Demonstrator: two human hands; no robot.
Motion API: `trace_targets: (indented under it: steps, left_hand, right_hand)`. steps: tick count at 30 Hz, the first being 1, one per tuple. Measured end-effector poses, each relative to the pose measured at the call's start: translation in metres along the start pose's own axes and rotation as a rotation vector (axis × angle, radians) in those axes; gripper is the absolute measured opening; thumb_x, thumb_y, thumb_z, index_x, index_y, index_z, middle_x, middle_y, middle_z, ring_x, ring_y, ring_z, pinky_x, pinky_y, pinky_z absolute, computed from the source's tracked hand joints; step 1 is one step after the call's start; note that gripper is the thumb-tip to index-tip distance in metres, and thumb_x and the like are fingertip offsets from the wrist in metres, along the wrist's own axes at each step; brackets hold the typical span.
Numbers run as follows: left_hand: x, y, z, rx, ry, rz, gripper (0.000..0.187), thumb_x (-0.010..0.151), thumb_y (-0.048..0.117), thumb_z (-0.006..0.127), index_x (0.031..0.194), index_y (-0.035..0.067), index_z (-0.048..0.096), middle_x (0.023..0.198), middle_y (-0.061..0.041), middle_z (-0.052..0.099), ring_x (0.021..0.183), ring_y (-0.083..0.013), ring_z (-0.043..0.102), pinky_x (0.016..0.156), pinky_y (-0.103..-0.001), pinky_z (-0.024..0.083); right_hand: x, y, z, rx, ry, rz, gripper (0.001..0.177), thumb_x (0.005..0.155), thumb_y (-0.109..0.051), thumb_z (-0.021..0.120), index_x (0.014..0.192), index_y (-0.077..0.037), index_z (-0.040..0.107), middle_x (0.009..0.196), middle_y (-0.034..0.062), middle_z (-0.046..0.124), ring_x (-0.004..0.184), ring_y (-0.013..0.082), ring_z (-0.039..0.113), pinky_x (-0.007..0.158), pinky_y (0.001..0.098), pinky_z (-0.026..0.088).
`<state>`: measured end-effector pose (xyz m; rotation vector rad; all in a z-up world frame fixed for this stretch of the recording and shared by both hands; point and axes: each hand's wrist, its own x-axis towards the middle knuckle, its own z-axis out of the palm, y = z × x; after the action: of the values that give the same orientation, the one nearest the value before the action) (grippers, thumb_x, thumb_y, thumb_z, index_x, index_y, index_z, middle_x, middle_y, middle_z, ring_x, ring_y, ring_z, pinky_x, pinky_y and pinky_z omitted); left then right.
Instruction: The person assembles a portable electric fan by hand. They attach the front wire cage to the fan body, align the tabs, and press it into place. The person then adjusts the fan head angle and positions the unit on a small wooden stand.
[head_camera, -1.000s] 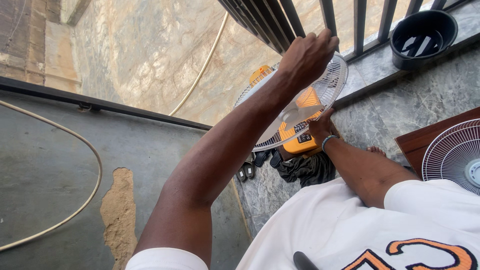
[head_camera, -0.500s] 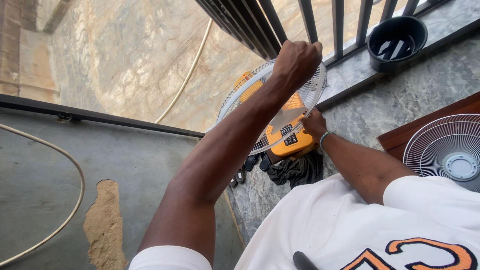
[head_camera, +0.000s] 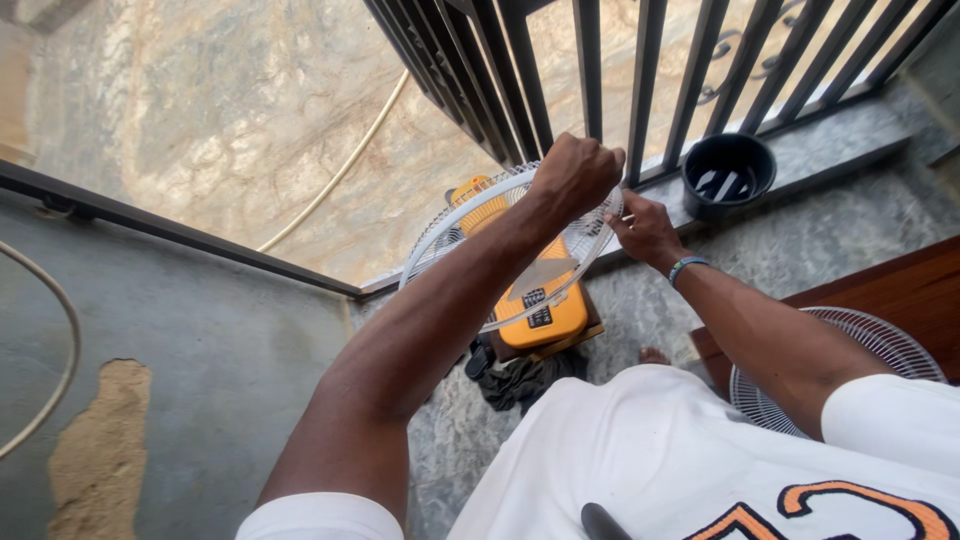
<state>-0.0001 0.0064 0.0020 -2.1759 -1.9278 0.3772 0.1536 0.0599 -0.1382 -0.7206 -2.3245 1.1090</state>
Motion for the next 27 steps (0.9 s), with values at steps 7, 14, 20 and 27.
trace_targets:
  steps: [7,14,20,27]
  left_hand:
    - [0.018,0.002,-0.003,0.019,-0.059,-0.001,0.025,0.102,0.028,0.063,0.095,0.004,0.064,0.059,-0.006,0.064,0.044,-0.0077,0.052,0.041,-0.026,0.042]
    - [0.02,-0.001,-0.009,0.003,-0.073,0.006,0.023,0.103,0.029,0.061,0.1,0.006,0.064,0.065,-0.009,0.068,0.048,-0.0098,0.059,0.044,-0.026,0.044]
    - [0.012,-0.005,-0.009,-0.045,-0.101,-0.004,0.024,0.101,0.029,0.06,0.108,0.006,0.063,0.066,-0.009,0.069,0.047,-0.011,0.061,0.042,-0.026,0.044]
    - [0.014,-0.002,-0.006,-0.086,-0.088,-0.09,0.024,0.103,0.029,0.061,0.099,0.007,0.068,0.067,-0.007,0.068,0.05,-0.011,0.06,0.046,-0.028,0.046]
  right_hand:
    - [0.031,-0.001,-0.037,-0.238,-0.224,-0.017,0.02,0.096,-0.022,0.072,0.1,-0.002,0.071,0.084,0.0157,0.077,0.075,0.0266,0.077,0.07,0.0398,0.061]
    - [0.038,-0.006,-0.037,-0.228,-0.249,0.018,0.018,0.093,-0.023,0.076,0.096,-0.005,0.075,0.088,0.0123,0.079,0.076,0.0213,0.079,0.068,0.0345,0.062]
    - [0.048,0.005,-0.045,0.019,-0.411,0.081,0.042,0.082,-0.007,0.078,0.119,-0.004,0.059,0.11,0.0154,0.076,0.103,0.0255,0.075,0.089,0.0377,0.063]
    - [0.052,0.012,-0.028,-0.042,-0.399,0.091,0.036,0.089,-0.013,0.077,0.119,-0.003,0.059,0.105,0.0164,0.077,0.099,0.026,0.077,0.089,0.0409,0.062]
